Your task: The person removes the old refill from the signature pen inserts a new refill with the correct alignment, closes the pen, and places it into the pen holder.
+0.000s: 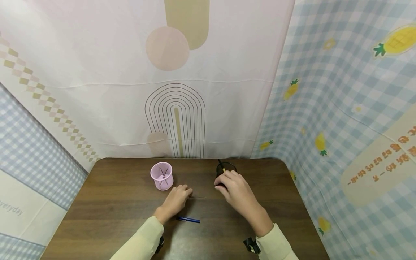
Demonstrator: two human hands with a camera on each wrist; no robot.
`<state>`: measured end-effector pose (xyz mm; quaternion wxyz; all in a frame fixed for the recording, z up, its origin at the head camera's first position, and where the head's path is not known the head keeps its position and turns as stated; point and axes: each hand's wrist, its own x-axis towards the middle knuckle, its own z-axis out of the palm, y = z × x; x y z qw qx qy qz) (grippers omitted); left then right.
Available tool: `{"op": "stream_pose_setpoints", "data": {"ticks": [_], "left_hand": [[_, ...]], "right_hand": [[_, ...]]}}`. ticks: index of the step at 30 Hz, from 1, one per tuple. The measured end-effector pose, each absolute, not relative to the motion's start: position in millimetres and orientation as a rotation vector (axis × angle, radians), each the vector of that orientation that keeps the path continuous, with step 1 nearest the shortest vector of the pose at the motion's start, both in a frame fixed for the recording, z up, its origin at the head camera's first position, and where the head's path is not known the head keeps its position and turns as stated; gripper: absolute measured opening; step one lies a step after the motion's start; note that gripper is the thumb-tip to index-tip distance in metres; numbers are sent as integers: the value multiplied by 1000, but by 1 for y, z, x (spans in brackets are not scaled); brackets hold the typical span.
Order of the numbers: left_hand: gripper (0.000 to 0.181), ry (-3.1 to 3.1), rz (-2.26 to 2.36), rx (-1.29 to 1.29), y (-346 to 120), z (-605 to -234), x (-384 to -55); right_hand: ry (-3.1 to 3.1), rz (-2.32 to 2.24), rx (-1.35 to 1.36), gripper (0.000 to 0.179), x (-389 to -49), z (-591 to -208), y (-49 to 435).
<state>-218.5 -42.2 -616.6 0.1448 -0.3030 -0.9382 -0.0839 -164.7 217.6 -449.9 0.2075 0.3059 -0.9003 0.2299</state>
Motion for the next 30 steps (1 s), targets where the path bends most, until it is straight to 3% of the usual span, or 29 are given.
{"op": "stream_pose_setpoints", "data": {"ticks": [30], "left_hand": [[16, -2737, -213, -903, -38, -629, -222]], "right_hand": [[-2501, 615, 863, 18, -165, -452, 218]]}}
